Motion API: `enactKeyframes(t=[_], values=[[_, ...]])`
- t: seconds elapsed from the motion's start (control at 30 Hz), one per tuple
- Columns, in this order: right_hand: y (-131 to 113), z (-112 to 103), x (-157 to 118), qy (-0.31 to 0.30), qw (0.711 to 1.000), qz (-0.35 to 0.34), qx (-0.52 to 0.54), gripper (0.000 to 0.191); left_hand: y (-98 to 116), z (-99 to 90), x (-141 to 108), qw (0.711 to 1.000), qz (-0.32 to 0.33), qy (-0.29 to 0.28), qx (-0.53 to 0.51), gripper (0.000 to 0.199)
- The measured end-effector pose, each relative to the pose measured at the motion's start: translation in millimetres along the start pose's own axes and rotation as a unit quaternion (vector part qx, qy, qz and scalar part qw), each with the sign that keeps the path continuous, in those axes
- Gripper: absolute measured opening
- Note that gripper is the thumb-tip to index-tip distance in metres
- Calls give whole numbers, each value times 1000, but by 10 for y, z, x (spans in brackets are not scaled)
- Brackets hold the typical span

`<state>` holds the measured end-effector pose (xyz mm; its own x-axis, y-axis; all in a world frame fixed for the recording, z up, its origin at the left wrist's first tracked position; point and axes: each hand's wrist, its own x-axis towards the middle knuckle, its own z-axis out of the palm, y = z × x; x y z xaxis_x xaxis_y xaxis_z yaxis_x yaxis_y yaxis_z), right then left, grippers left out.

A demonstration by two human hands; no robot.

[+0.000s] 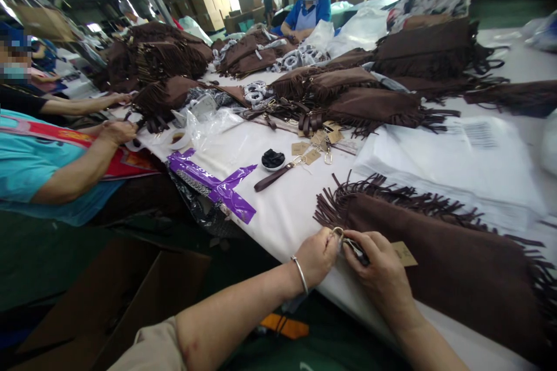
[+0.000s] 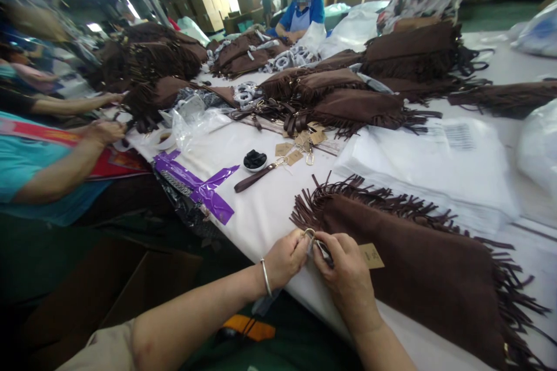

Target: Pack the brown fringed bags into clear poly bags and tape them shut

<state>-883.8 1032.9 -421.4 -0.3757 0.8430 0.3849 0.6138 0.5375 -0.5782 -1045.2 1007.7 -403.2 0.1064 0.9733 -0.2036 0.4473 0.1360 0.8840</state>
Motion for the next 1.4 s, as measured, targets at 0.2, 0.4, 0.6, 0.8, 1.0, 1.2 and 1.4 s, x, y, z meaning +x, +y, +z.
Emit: enactKeyframes(t=[0.2,0.4,0.6,0.8,1.0,1.2,1.4], values=[[-38,-24,22,13,1000,8,8,14,-30,5,-31,998,-1,2,-67,35],[-15,-15,-5,15,1000,7,7,16,-14,-22,-36,996,-4,-20,-91,31],[-4,-20,-19,6,1000,1,0,16,-46,36,1,986,-32,-46,-157,33],[10,-3,-42,25,1000,3,-3,14,-23,130,7,970,-67,-74,-221,28],[25,17,-54,33,999,7,-11,13,-39,144,6,969,-76,-106,-208,25],[4,21,-62,25,1000,13,11,12,-35,192,81,979,-95,-108,-142,26],[-24,-13,-57,51,995,73,49,11,68,148,16,978,-78,-89,-172,33]])
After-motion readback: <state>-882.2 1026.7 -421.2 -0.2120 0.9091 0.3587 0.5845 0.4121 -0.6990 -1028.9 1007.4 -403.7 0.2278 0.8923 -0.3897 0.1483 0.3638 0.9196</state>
